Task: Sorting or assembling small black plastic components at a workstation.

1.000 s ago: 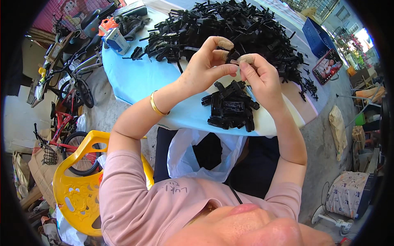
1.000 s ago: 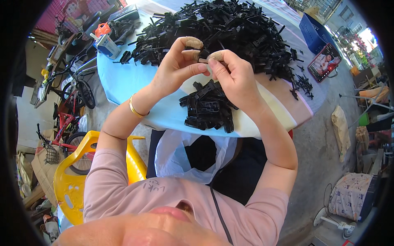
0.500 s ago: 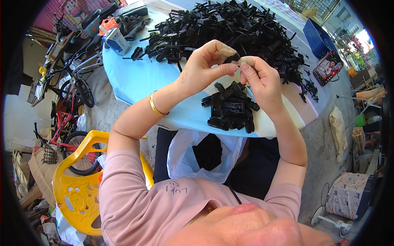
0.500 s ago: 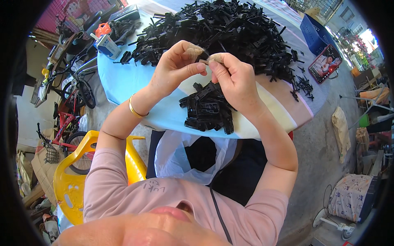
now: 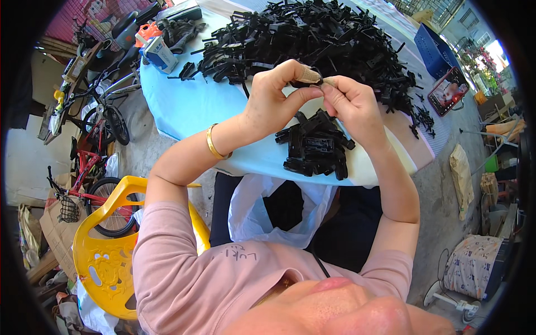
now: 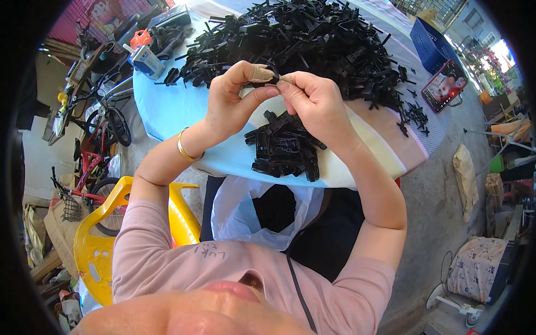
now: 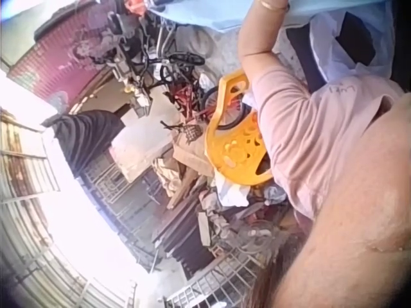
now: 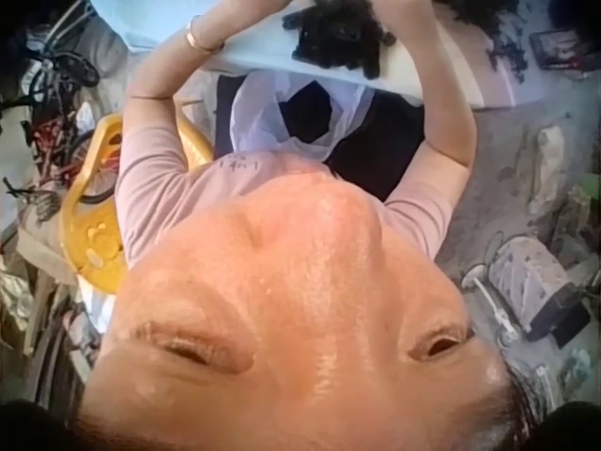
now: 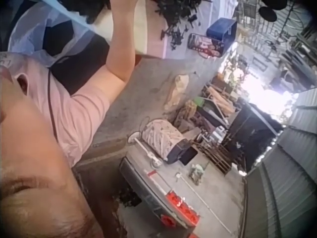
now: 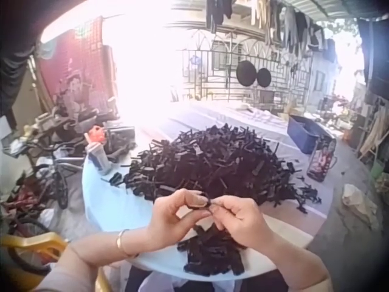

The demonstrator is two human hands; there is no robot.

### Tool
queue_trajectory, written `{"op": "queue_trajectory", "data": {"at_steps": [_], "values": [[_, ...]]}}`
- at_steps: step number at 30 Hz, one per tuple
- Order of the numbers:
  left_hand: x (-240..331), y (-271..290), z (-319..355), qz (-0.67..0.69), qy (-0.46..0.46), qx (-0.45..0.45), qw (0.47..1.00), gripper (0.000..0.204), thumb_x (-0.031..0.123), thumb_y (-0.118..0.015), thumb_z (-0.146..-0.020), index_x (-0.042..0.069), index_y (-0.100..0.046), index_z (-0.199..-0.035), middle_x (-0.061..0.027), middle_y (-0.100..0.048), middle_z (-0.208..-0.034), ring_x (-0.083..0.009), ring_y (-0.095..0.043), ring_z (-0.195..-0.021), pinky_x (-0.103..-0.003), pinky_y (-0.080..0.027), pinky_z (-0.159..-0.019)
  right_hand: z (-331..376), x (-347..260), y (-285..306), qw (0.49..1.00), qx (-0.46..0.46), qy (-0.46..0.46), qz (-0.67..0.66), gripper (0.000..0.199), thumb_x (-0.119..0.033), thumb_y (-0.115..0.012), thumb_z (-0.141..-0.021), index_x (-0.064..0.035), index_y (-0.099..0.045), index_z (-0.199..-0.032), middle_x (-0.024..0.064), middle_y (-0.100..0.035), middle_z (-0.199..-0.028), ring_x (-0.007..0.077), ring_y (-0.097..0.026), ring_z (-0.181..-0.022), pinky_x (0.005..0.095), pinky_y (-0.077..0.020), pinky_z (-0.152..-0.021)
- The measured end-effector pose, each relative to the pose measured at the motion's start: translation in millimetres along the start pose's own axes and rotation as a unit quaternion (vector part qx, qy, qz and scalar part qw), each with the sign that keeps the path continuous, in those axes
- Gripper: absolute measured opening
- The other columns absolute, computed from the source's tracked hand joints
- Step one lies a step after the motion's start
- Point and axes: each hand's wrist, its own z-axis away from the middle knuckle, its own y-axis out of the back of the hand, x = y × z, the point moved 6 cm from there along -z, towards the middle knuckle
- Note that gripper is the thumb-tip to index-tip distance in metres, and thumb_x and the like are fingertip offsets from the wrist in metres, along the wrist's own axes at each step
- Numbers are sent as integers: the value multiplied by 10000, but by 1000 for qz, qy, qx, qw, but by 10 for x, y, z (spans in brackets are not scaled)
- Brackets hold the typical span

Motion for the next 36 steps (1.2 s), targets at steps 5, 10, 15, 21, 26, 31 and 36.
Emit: {"op": "queue_trajectory", "data": {"at_steps": [5,10,15,21,26,31,36], "values": [[54,-10,-39,-39,-70,40,996,197,11,-681,-728,10,-572,-891,-62,-612,-870,-114,-595,-802,-242,-481,-698,-55,106,32,998,-22,-55,-19,152,-132,-506,-892,-3,-585,-907,-41,-495,-624,22,-426,-553,159,-330,-496],[-117,4,-174,408,141,-9,902,280,150,-326,-955,42,-396,-1203,-220,-498,-1185,-267,-556,-1036,-353,-473,-859,8,-231,95,958,78,243,131,190,-86,-694,-734,-25,-589,-880,-3,-551,-681,45,-401,-524,184,-346,-467],[-200,-111,-143,507,210,-65,834,330,178,-358,-952,18,-394,-1238,-195,-513,-1156,-281,-548,-1047,-394,-464,-893,110,-308,152,900,142,375,168,163,-48,-738,-665,-29,-607,-760,17,-567,-674,64,-454,-492,192,-349,-433],[-162,-165,-82,335,214,-104,912,307,81,-431,-916,-11,-440,-1209,-106,-553,-1044,-161,-571,-928,-325,-506,-826,92,-274,184,943,120,300,86,138,-21,-711,-708,-11,-584,-763,22,-589,-669,35,-487,-523,184,-379,-437],[22,-247,-34,232,92,-156,956,413,-38,-487,-843,-14,-378,-1241,-65,-558,-1033,-97,-556,-911,-219,-451,-765,-33,-37,178,993,67,92,-18,151,-58,-693,-746,-16,-562,-807,14,-591,-688,60,-544,-572,154,-446,-552],[-112,-245,-32,187,116,-129,967,378,-26,-554,-823,-3,-417,-1174,-46,-570,-979,-90,-563,-876,-219,-465,-775,-78,124,157,997,16,25,-75,114,-115,-618,-822,-12,-582,-856,10,-577,-717,34,-489,-567,141,-391,-504],[-97,-155,-65,221,108,-83,966,348,-6,-561,-831,8,-428,-1152,-51,-568,-980,-87,-553,-888,-235,-475,-805,-57,181,87,991,-23,-47,-126,194,-144,-531,-881,5,-599,-985,-10,-528,-654,-5,-371,-488,136,-264,-425]]}}
